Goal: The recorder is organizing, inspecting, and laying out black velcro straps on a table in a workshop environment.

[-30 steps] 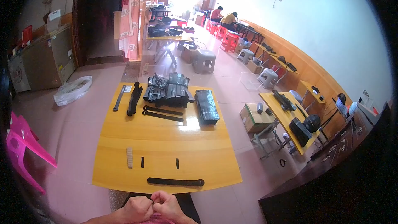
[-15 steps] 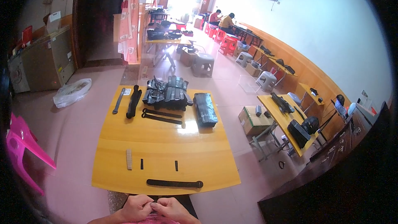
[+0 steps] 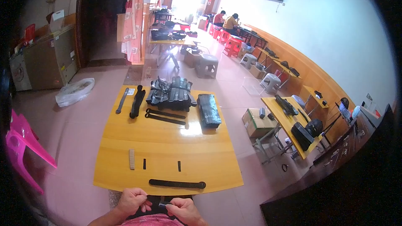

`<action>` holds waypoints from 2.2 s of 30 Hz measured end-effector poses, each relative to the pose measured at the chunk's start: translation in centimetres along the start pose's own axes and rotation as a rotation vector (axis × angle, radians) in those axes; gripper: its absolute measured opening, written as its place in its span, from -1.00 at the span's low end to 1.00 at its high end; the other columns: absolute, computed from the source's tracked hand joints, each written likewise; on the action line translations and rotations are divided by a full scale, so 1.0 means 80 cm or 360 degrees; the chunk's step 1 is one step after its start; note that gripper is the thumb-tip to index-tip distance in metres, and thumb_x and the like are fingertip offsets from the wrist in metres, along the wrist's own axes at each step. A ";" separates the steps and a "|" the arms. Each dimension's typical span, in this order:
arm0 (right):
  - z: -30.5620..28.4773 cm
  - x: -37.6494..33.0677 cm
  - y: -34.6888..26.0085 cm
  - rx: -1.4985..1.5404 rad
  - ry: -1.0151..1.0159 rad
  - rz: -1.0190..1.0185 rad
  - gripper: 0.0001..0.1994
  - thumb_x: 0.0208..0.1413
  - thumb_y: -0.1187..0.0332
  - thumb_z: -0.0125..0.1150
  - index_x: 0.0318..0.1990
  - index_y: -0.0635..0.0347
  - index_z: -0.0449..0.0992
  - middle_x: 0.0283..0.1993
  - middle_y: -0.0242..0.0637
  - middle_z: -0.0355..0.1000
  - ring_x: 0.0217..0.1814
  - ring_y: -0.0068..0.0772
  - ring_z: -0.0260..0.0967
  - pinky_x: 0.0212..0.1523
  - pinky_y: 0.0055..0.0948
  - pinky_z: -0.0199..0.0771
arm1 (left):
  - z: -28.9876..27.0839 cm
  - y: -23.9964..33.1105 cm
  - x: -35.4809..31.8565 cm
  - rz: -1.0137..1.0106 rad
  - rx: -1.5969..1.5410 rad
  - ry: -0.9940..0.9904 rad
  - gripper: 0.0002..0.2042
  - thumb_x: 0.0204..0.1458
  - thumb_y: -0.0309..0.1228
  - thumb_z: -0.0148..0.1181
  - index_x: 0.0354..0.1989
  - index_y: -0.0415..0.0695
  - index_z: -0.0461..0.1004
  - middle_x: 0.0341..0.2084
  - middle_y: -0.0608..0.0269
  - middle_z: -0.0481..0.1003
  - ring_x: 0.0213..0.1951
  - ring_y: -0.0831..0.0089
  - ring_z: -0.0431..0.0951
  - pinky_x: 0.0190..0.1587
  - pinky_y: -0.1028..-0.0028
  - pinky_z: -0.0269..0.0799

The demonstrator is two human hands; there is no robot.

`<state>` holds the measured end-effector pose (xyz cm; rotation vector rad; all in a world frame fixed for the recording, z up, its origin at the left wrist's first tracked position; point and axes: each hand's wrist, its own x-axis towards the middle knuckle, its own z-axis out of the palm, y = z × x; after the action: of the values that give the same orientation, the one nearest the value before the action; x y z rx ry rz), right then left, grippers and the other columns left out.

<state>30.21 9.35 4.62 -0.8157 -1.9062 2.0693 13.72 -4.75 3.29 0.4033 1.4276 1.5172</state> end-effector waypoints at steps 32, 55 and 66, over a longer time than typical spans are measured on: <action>0.010 0.007 -0.080 -0.0859 -0.0043 -0.0967 -0.76 -0.20 0.45 0.38 -0.64 0.25 0.37 -0.71 -0.28 0.26 -0.71 -0.42 0.22 -0.66 -0.50 0.20 | 0.038 0.058 -0.014 0.0595 0.0501 -0.0541 -0.78 0.20 -0.40 -0.02 -0.33 -0.30 0.47 -0.54 0.35 0.48 -0.47 0.66 0.40 -0.38 0.60 0.36; -0.144 0.101 -0.160 -0.0094 0.1064 -0.0937 -0.80 -0.01 0.67 0.11 -0.21 0.28 0.38 -0.42 -0.39 0.36 -0.53 -0.62 0.32 -0.52 -0.65 0.40 | -0.164 0.095 0.000 0.0967 -0.0688 0.0782 -0.82 0.06 -0.40 -0.03 -0.42 -0.25 0.45 -0.60 0.04 0.52 -0.63 0.30 0.52 -0.63 0.48 0.42; -0.077 0.292 -0.067 -0.1049 -0.0160 -0.1098 -0.89 -0.09 0.65 0.17 -0.36 0.31 0.46 -0.26 -0.17 0.49 -0.23 -0.21 0.45 -0.15 -0.41 0.45 | -0.188 0.079 -0.001 0.1004 -0.0867 0.0991 -0.81 0.02 -0.41 -0.05 -0.45 -0.30 0.42 -0.64 0.01 0.50 -0.65 0.25 0.51 -0.67 0.46 0.39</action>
<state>13.05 27.22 3.85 -0.0850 -2.4874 1.1029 -0.57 -12.37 5.14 0.0242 1.3048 2.6273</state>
